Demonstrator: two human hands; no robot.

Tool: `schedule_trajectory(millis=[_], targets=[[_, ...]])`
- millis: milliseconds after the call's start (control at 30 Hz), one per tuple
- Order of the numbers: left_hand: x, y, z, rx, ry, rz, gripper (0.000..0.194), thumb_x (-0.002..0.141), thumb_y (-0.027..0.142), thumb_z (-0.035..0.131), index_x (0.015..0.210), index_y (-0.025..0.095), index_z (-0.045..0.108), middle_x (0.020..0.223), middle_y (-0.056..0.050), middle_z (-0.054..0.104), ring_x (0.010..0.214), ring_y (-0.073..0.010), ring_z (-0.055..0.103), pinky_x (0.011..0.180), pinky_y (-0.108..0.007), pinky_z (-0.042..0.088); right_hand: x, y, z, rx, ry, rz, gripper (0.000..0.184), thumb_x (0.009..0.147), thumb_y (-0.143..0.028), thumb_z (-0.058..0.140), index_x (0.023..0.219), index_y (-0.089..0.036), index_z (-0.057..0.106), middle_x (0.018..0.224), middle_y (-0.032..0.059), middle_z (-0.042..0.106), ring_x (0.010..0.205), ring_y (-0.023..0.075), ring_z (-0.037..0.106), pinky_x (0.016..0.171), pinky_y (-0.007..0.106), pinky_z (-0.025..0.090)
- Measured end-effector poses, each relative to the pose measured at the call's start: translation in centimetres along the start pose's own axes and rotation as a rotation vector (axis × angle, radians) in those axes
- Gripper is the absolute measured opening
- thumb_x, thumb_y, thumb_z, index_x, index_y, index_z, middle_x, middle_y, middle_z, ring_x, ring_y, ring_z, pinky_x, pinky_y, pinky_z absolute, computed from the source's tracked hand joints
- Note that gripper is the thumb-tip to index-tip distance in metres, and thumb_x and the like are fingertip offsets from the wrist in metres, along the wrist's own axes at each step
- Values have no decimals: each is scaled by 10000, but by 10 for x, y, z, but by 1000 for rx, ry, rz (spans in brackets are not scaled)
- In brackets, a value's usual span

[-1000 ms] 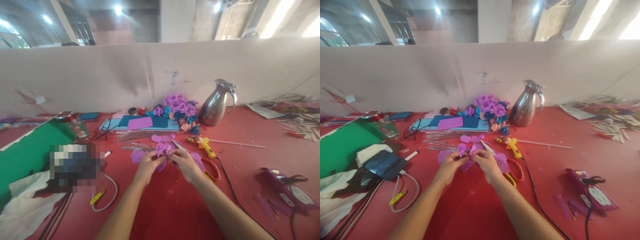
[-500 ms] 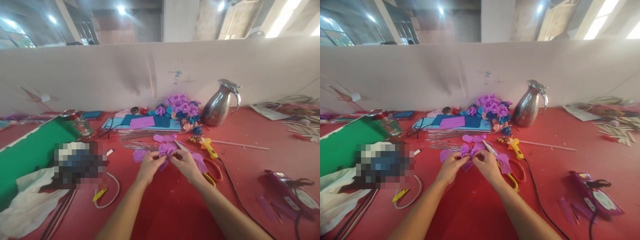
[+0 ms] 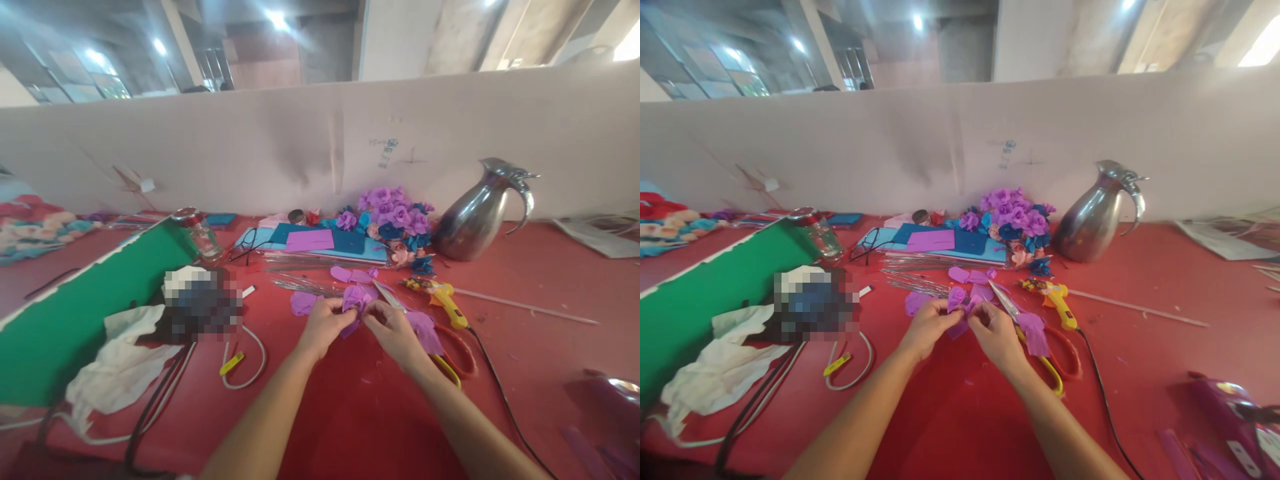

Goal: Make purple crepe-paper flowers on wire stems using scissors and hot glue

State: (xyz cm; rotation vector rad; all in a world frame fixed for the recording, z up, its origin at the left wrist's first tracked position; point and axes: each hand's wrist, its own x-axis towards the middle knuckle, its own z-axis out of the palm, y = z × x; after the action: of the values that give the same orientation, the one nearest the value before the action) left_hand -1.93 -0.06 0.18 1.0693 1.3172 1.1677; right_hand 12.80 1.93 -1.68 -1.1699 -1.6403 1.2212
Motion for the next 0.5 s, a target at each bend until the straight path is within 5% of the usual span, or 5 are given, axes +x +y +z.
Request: schedule_trajectory(millis=[500], targets=[[3,4,-9,0,-72,8,210,663,355,683,646,145,680,630,-7,614,642,-155,520,671,-278,374,0,-14,1,202,-75,64,195,769,-365,556,698,-186,525,616,-45,437,576,107,373,557,243,298]])
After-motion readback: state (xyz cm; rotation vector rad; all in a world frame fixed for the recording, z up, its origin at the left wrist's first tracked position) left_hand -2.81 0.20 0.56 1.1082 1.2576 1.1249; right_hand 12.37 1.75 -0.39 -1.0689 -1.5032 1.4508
